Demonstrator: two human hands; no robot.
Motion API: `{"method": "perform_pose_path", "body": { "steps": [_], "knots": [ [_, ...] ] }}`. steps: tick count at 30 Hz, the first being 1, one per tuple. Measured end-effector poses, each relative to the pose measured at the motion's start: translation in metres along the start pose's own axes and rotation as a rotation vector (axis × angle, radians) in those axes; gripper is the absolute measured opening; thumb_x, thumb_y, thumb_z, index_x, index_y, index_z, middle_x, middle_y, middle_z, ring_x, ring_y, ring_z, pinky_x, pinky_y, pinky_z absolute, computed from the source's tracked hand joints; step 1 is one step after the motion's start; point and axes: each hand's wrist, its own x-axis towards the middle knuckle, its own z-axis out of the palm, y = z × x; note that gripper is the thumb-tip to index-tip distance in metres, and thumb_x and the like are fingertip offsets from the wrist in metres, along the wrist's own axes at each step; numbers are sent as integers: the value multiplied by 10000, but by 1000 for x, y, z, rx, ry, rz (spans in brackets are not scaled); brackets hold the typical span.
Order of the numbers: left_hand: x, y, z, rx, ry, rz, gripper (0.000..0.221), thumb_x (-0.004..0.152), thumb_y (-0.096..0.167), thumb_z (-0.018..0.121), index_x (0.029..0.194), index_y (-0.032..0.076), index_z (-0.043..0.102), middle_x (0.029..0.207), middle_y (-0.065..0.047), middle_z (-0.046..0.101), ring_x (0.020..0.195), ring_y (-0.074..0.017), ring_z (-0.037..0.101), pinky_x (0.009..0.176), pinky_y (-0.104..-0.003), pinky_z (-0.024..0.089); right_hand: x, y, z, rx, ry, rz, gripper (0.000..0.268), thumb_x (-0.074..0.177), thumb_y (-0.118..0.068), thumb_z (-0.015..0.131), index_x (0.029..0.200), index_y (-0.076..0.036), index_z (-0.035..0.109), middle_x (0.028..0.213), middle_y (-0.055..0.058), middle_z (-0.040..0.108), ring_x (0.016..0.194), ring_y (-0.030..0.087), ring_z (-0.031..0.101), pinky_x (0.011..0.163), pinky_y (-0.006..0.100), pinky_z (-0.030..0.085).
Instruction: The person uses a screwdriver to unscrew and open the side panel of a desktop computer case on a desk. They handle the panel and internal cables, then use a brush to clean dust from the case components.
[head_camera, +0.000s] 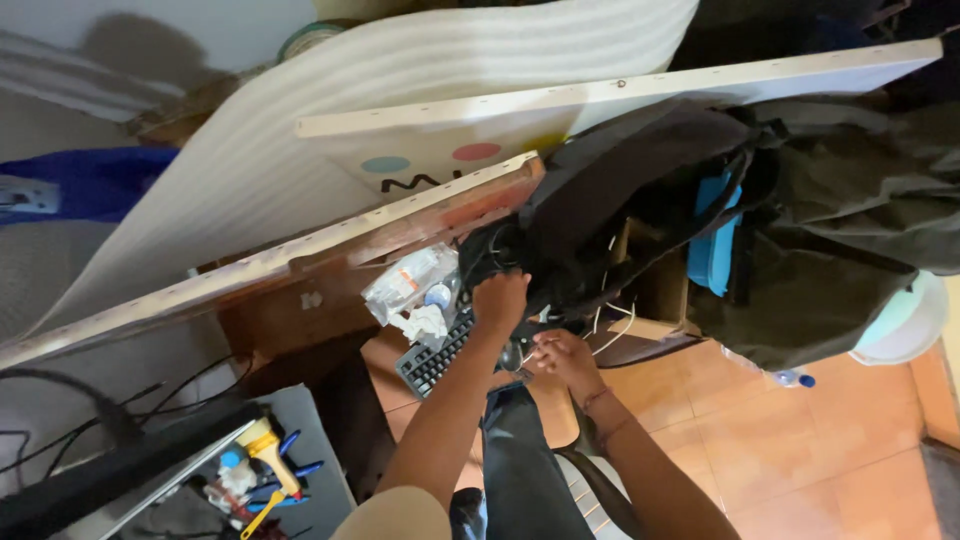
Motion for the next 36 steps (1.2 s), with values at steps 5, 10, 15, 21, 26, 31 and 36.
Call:
{"method": "perform_pose_path", "body": {
  "steps": [5,10,15,21,26,31,36],
  "knots": [
    [-52,19,-48,-131,16,21,362,1055,404,511,931,104,672,732,-195,706,675,-432,701,596,-546,558,-1,-51,25,122,-30,16,426,971,-379,555,1266,-84,645,1070,53,690,923,177,663,723,332,533],
    [-117,33,-111,-334,147,96,328,1054,378,507,965,100,656,678,-216,674,608,-443,661,545,-553,514,-3,-106,73,345,80,221,579,928,-582,574,1392,-240,520,1243,56,586,1095,220,593,879,471,523],
    [-173,36,-161,-530,165,231,290,1057,336,585,1046,60,675,654,-199,635,587,-380,659,515,-481,500,8,-104,82,373,117,175,594,862,-487,728,1330,-156,569,1271,-24,571,1047,225,582,869,455,578],
    [-208,69,-279,-727,141,249,334,1004,299,657,1195,36,730,621,-200,598,472,-310,594,463,-372,462,-30,-124,98,470,64,40,492,892,-319,696,1340,-172,555,1217,26,605,1013,248,654,865,436,592],
    [-240,82,-307,-942,202,245,325,1033,310,646,1142,10,706,701,-132,674,546,-124,627,517,-314,489,-23,-113,81,357,-527,-167,568,1009,-333,581,1481,-27,497,1380,111,604,1155,253,625,919,430,550],
    [-280,87,-324,-1033,228,218,329,1060,246,645,919,-44,710,694,-104,636,596,-81,513,523,-277,399,-81,-137,123,-159,-500,-207,615,964,-354,540,1507,-69,491,1433,66,624,1272,179,582,1034,364,473],
    [-327,97,-379,-1298,264,324,341,1101,221,567,859,-5,652,792,-22,695,742,-86,634,698,-237,501,-140,-134,157,-643,-618,-777,723,796,-335,736,1433,-77,510,1390,71,562,1125,218,571,981,382,468]
  ]
}}
